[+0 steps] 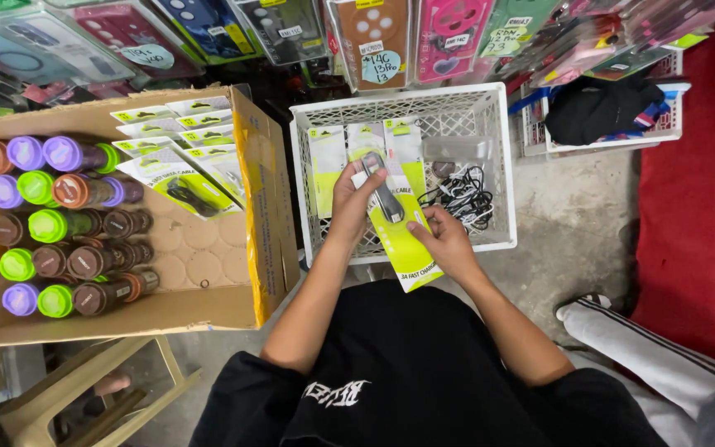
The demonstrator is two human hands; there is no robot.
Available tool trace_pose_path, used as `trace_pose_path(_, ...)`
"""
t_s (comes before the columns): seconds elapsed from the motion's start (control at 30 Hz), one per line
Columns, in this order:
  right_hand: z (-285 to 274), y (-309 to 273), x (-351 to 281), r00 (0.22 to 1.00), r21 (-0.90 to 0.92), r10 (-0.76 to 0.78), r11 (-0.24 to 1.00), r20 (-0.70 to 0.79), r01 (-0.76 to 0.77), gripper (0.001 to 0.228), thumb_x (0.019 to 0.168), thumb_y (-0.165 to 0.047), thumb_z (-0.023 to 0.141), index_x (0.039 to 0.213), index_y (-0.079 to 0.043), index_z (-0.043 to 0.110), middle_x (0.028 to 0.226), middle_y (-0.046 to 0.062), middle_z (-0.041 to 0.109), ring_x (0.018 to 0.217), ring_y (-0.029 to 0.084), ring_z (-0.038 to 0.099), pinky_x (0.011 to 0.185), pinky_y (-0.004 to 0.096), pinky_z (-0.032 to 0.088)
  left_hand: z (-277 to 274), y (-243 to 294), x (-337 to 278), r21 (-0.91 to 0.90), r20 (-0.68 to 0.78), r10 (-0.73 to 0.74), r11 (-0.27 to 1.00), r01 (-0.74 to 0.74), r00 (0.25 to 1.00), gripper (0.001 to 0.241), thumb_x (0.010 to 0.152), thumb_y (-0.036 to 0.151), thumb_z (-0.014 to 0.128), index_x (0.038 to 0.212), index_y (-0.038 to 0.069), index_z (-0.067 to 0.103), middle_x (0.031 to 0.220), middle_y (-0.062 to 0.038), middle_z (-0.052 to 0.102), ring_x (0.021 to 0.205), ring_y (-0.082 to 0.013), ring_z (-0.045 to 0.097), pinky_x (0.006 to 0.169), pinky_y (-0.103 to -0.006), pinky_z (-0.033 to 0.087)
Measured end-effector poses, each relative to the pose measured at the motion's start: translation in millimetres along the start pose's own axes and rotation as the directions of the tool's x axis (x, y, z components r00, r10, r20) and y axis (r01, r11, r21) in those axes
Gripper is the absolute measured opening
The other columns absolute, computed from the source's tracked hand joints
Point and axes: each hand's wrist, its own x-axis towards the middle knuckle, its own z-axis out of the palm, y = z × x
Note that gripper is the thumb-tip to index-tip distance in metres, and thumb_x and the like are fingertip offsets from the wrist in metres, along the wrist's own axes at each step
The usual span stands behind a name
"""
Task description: The person packs data cables into green and white blister card packages at a shop counter. They take loose black and white cables from a white basket, insert each cable into a plastic blister on a card, and place the finished packaged cables into a cardboard box alongside other packaged items.
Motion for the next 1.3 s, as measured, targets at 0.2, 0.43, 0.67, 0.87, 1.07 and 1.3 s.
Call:
trace_pose_path(0.2,-14,3,6,0.995,-0.018,0.022,1.000,0.100,-0.020,0.019,0.101,-0.016,0.063,0.113,-0.002,0.059,0.083,0.006,0.076,0.069,0.007,0.070,0.058,0.023,0.053,-36,-9,34,-0.105,-0.075,0.051,0.993,-0.059,0.996,0.026,0.097,0.002,0.067,0.123,-0.001,0.060,0.120,-0.015,0.074,0.105,-0.0194,0.071,0.093,-0.0333,0.058)
trace_pose_path(0.43,-51,45,21,0.995,-0.066,0.090,0.994,0.037,-0.088,0.019,0.103,-0.017,0.060,0.114,-0.002,0.060,0.081,0.007,0.075,0.067,0.008,0.068,0.058,0.025,0.051,-43,11,36,-0.217,-0.253,0.064,0.969,-0.121,0.965,0.030,0.099,0.007,0.064,0.128,0.008,0.056,0.122,-0.016,0.070,0.107,-0.0263,0.072,0.092,-0.0406,0.061)
trace_pose_path(0.67,-52,105,97,0.998,-0.102,-0.048,0.993,0.043,0.052,0.036,0.099,-0.009,0.057,0.135,-0.004,0.056,0.094,0.005,0.069,0.079,0.009,0.062,0.068,0.024,0.050,-58,-14,16,-0.166,-0.306,-0.026,0.986,-0.027,0.952,0.030,0.099,0.014,0.063,0.126,0.012,0.050,0.121,-0.018,0.069,0.100,-0.0300,0.072,0.081,-0.0443,0.061)
trace_pose_path(0.87,-17,104,147,0.993,-0.186,0.075,0.981,0.088,-0.058,0.045,0.099,-0.013,0.061,0.142,-0.006,0.051,0.096,0.005,0.065,0.069,0.012,0.061,0.060,0.027,0.053,-82,-42,-8,-0.132,-0.357,-0.071,0.991,0.025,0.931,0.026,0.101,0.015,0.064,0.123,0.011,0.050,0.117,-0.016,0.069,0.097,-0.0290,0.072,0.081,-0.0426,0.061)
trace_pose_path(1.07,5,132,184,0.990,-0.258,0.086,0.965,0.112,-0.054,0.045,0.099,-0.015,0.061,0.143,-0.007,0.053,0.097,0.006,0.065,0.072,0.012,0.066,0.061,0.029,0.058,-83,-39,-21,-0.115,-0.426,-0.109,0.991,0.066,0.898,0.025,0.100,0.016,0.063,0.122,0.013,0.051,0.116,-0.015,0.070,0.096,-0.0261,0.071,0.079,-0.0406,0.058)
trace_pose_path(1.3,22,104,184,0.987,-0.413,0.150,0.903,0.049,-0.117,0.052,0.098,-0.017,0.061,0.148,-0.005,0.049,0.093,0.012,0.067,0.072,0.021,0.070,0.065,0.035,0.058,-99,-50,-20,-0.095,-0.392,-0.069,0.995,0.034,0.917,0.028,0.102,0.013,0.063,0.128,0.007,0.054,0.118,-0.014,0.070,0.102,-0.0205,0.070,0.088,-0.0362,0.058)
